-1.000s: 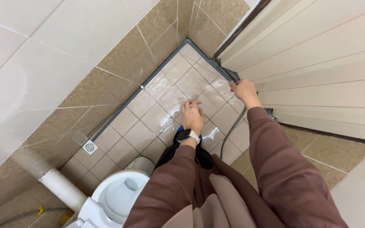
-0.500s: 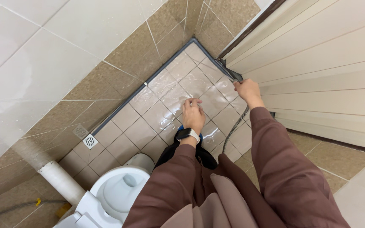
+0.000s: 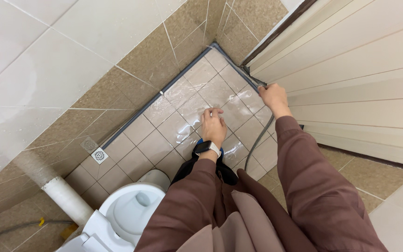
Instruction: The person manipulates a bidet hose and its nozzle by hand in a bathroom. They unscrew the nozzle head, thread the hose through a wall mount, and reassemble the nozzle components over the floor.
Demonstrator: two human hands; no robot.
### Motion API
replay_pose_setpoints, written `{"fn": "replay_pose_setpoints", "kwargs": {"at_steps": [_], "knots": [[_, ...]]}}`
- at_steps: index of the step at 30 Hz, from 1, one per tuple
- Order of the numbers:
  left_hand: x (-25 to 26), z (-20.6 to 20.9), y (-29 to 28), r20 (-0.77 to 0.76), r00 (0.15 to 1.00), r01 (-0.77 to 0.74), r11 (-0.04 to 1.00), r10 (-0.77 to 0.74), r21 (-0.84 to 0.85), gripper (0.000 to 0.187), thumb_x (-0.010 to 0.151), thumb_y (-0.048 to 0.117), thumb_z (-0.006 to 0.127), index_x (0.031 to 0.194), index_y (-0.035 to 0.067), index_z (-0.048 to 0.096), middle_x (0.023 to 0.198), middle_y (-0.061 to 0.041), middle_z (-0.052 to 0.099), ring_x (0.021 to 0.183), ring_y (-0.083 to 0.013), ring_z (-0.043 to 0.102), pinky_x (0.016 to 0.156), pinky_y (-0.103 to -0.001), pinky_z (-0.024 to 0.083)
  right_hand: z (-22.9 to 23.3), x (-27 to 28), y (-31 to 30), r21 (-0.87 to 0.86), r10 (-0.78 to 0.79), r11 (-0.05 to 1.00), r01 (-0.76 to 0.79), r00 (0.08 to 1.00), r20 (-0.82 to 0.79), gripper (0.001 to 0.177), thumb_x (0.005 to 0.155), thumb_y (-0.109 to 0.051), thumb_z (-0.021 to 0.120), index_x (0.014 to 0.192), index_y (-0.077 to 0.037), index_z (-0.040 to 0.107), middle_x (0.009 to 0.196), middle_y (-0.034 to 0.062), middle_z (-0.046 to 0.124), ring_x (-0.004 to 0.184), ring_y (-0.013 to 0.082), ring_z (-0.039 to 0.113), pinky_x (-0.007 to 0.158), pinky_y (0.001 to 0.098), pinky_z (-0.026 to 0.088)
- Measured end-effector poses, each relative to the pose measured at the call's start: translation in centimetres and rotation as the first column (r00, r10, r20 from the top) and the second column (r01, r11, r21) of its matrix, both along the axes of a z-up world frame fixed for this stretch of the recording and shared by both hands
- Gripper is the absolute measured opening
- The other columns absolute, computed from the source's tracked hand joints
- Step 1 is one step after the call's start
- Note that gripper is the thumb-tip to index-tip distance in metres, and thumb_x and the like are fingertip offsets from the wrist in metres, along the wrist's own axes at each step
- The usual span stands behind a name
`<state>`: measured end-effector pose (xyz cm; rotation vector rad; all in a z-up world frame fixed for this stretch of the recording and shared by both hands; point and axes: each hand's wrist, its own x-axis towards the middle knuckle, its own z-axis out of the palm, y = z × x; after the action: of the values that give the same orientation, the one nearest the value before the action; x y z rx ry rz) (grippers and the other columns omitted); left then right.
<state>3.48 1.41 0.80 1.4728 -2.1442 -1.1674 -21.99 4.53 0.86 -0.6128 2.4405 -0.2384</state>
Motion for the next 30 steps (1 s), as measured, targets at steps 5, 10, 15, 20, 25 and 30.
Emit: {"fn": "replay_pose_setpoints", "kwargs": {"at_steps": [5, 10, 15, 20, 25, 30], "knots": [[0.2, 0.2, 0.0, 0.028, 1.0, -0.001, 1.0, 0.0, 0.009, 0.028, 0.085, 0.004, 0.068, 0.112, 0.014, 0.065, 0.125, -0.011, 0.055, 0.121, -0.0369, 0.051, 0.101, -0.046, 0.046, -0.3, -0.1, 0.7, -0.046, 0.006, 0.999, -0.011, 0.996, -0.089, 0.042, 0.097, -0.043, 0.061, 0.098, -0.004, 0.079, 0.096, 0.0272, 0.073, 0.099, 0.0455, 0.069, 0.093, 0.0502, 0.053], [0.6, 0.0, 0.5, 0.02, 1.0, -0.013, 1.0, 0.013, 0.004, 0.027, 0.086, 0.004, 0.068, 0.111, 0.014, 0.065, 0.125, -0.01, 0.055, 0.121, -0.0364, 0.052, 0.1, -0.046, 0.047, -0.5, -0.6, 1.8, 0.012, -0.036, 0.999, 0.037, 0.995, -0.093, 0.042, 0.095, -0.042, 0.063, 0.096, -0.003, 0.079, 0.097, 0.0282, 0.072, 0.099, 0.0456, 0.069, 0.093, 0.0503, 0.052], [0.6, -0.2, 0.8, 0.028, 0.999, -0.016, 1.0, 0.016, 0.007, 0.028, 0.085, 0.004, 0.067, 0.111, 0.014, 0.064, 0.126, -0.009, 0.055, 0.121, -0.0359, 0.052, 0.099, -0.046, 0.048, -2.2, -0.8, 2.5, 0.064, 0.029, 0.998, -0.026, 0.998, -0.055, 0.043, 0.094, -0.046, 0.064, 0.087, -0.007, 0.081, 0.093, 0.0235, 0.074, 0.097, 0.0427, 0.07, 0.092, 0.0482, 0.053], [0.6, -0.6, 1.0, 0.029, 0.999, -0.019, 1.0, 0.019, -0.016, 0.029, 0.084, 0.005, 0.069, 0.111, 0.014, 0.065, 0.125, -0.009, 0.055, 0.121, -0.0356, 0.052, 0.1, -0.047, 0.047, -3.6, 0.1, 2.6, 0.046, 0.055, 0.997, -0.055, 0.998, 0.003, 0.041, 0.092, -0.048, 0.065, 0.084, -0.011, 0.081, 0.088, 0.0193, 0.076, 0.094, 0.0395, 0.071, 0.091, 0.0457, 0.055], [0.8, -0.5, 1.1, 0.06, 0.998, -0.035, 0.999, 0.035, 0.007, 0.028, 0.085, 0.007, 0.069, 0.111, 0.015, 0.065, 0.125, -0.007, 0.055, 0.122, -0.0335, 0.053, 0.099, -0.046, 0.048, -4.3, 0.6, 2.2, 0.033, 0.103, 0.994, -0.104, 0.994, 0.034, 0.041, 0.092, -0.049, 0.064, 0.083, -0.013, 0.082, 0.088, 0.0184, 0.075, 0.094, 0.0387, 0.071, 0.091, 0.0447, 0.054], [1.1, 0.0, 1.2, 0.05, 0.998, -0.042, 0.999, 0.042, 0.006, 0.028, 0.085, 0.006, 0.069, 0.112, 0.015, 0.064, 0.124, -0.008, 0.054, 0.122, -0.0335, 0.053, 0.098, -0.046, 0.048, -5.1, 0.8, 2.0, 0.013, 0.184, 0.983, -0.185, 0.982, 0.041, 0.041, 0.092, -0.047, 0.063, 0.081, -0.013, 0.083, 0.088, 0.0193, 0.075, 0.093, 0.039, 0.071, 0.09, 0.045, 0.054]]}}
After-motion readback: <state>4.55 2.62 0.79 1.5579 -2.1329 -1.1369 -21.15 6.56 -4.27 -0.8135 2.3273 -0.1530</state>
